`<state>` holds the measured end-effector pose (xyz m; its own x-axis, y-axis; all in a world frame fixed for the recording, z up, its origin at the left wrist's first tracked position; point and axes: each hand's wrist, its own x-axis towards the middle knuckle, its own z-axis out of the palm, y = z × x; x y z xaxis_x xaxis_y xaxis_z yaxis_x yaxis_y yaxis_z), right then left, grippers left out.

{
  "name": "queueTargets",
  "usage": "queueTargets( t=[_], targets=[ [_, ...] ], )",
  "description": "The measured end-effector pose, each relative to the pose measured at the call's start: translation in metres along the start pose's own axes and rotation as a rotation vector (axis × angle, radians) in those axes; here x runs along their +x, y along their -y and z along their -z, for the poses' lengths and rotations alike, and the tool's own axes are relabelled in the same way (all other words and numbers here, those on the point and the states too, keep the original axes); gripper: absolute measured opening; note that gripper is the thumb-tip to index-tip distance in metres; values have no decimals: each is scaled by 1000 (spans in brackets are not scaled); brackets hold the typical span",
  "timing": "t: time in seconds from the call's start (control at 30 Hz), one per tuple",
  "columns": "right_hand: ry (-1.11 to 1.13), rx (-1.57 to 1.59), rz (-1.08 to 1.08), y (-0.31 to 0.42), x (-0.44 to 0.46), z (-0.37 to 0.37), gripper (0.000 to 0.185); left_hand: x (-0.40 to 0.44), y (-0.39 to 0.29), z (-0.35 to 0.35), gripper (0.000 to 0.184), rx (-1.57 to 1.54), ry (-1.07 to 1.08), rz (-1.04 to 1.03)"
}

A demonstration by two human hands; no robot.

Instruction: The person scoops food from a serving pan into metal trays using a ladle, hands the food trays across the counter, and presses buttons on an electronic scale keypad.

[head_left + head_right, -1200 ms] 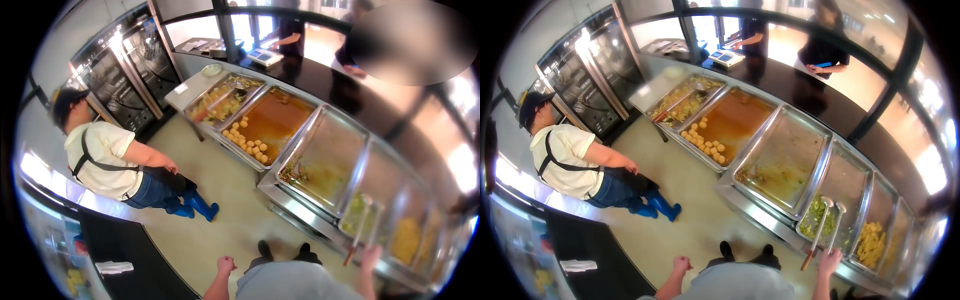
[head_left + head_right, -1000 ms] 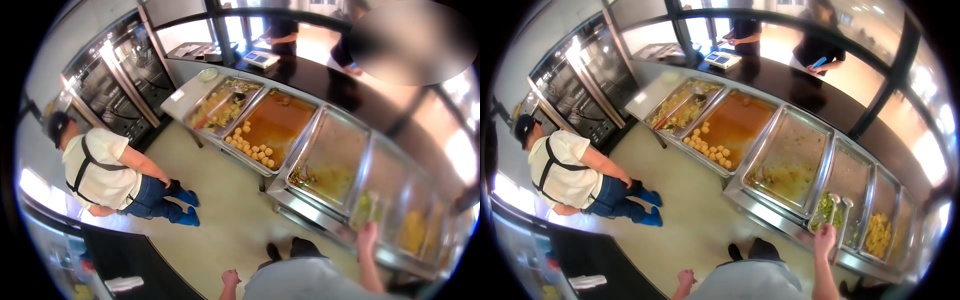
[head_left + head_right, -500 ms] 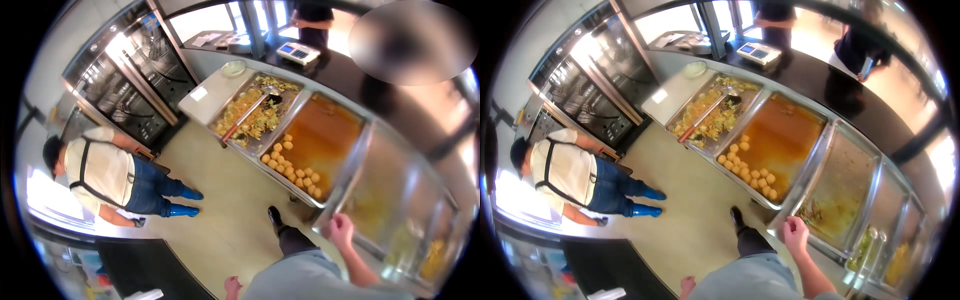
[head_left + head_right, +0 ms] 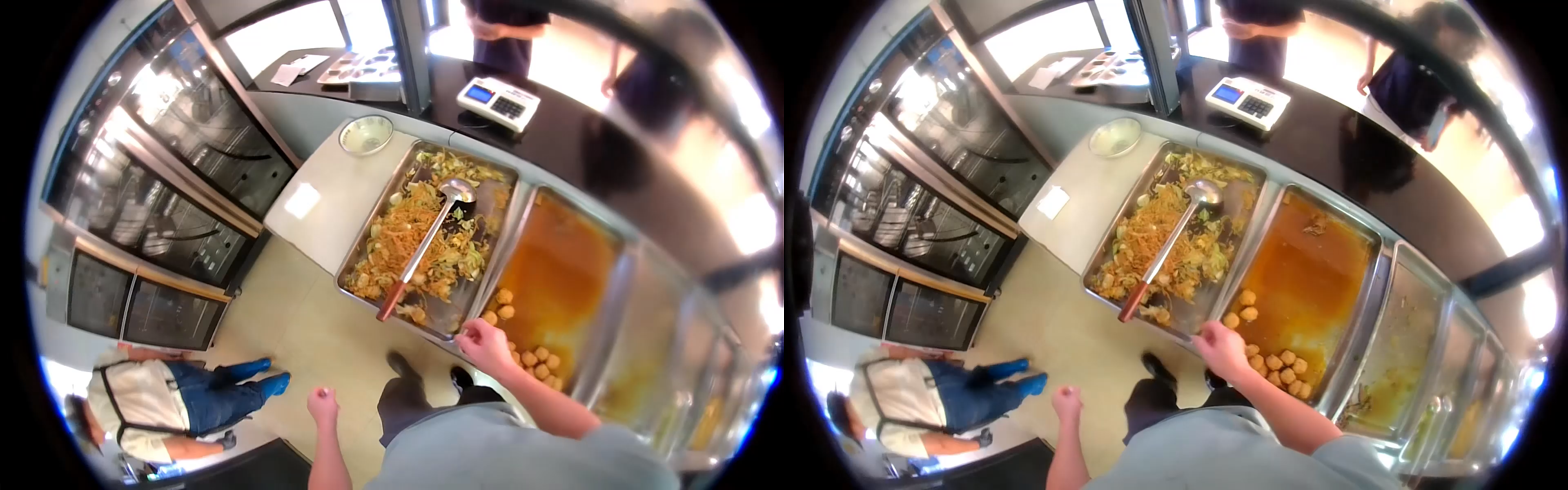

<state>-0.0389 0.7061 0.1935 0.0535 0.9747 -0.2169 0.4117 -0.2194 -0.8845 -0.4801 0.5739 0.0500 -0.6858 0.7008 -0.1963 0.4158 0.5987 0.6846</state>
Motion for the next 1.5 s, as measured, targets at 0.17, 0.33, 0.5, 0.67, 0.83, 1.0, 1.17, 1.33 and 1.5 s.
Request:
queueTargets(
  t=[0.17,0.33,0.5,0.67,0.83,1.0,1.17,1.33,1.5],
  targets=[
    [3,-68,-162,27,90,-108,50,204,-126,-46,17,-34,48,-290],
    [-209,-300,-437,65,148,-181,58,342,-253,-112,22,141,113,-605],
    [-504,-177,-802,67,168,-212,32,414,-275,-164,36,196,196,-852],
    [-635,67,-721,86,158,-166,18,392,-288,-127,38,184,579,-661],
    [-727,57,-682,66,223,-149,21,317,-253,-124,42,21,1253,-126],
    [-676,-161,-737,94,274,-202,38,292,-233,-133,54,-202,1311,72],
    [-368,-322,-768,105,195,-224,35,287,-249,-127,48,-176,1280,27],
    [-154,-425,-904,138,31,-249,28,293,-223,-139,46,-233,1269,-146],
    [-331,-359,-707,141,71,-203,29,292,-240,-133,46,-217,1302,-45]
  ],
)
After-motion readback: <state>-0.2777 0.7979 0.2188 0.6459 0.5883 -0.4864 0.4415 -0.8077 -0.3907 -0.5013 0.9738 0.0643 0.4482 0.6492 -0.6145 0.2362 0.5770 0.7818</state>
